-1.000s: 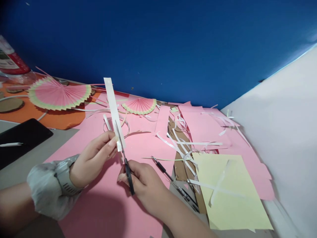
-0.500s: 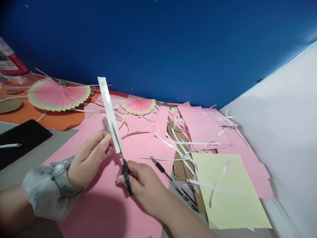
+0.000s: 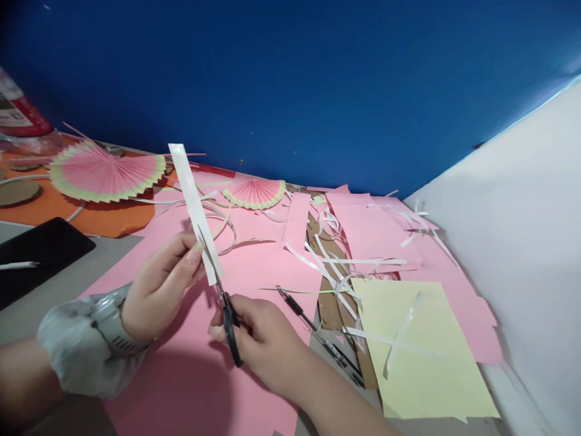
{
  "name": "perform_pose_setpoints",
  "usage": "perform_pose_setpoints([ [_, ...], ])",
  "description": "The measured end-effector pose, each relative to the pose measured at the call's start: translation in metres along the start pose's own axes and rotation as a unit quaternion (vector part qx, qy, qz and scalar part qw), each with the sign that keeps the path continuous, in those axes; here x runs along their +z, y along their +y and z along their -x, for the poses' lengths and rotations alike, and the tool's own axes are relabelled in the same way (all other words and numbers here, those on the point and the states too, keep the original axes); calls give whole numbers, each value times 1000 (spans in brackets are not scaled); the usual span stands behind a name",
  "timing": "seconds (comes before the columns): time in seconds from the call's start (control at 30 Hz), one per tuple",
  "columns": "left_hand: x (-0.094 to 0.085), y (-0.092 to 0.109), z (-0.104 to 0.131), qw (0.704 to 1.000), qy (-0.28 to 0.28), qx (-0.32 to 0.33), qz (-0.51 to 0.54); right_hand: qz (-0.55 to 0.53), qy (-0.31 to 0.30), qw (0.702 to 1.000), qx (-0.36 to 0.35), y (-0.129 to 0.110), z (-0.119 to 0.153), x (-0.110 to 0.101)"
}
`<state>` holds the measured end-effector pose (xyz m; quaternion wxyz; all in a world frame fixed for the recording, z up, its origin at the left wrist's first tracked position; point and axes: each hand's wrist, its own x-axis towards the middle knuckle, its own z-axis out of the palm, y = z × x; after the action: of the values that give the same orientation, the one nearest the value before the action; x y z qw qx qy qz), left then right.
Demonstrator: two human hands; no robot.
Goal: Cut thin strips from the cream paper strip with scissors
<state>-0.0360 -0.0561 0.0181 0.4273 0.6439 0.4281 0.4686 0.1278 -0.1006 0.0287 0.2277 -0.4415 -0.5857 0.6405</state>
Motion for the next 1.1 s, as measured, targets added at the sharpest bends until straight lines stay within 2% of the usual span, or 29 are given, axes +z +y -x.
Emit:
perform_pose_setpoints([
  [0.23,0,1,0,999,-19,21,-19,14,4,1000,-12,-8,2,-1],
  [0.53,-3,2,2,996,-43,58,-57,35,4,999,-21,-3,3,-2],
  [0.7,-3,1,1,995,-45,59,-69,31,8,999,-35,-1,1,-1],
  [0.87,-2,1,0,995,-42,51,-69,-12,-6,1000,-18,3,1,0],
  [1.1,-2,5,0,989,-39,73,-121,34,13,999,-19,-3,1,0],
])
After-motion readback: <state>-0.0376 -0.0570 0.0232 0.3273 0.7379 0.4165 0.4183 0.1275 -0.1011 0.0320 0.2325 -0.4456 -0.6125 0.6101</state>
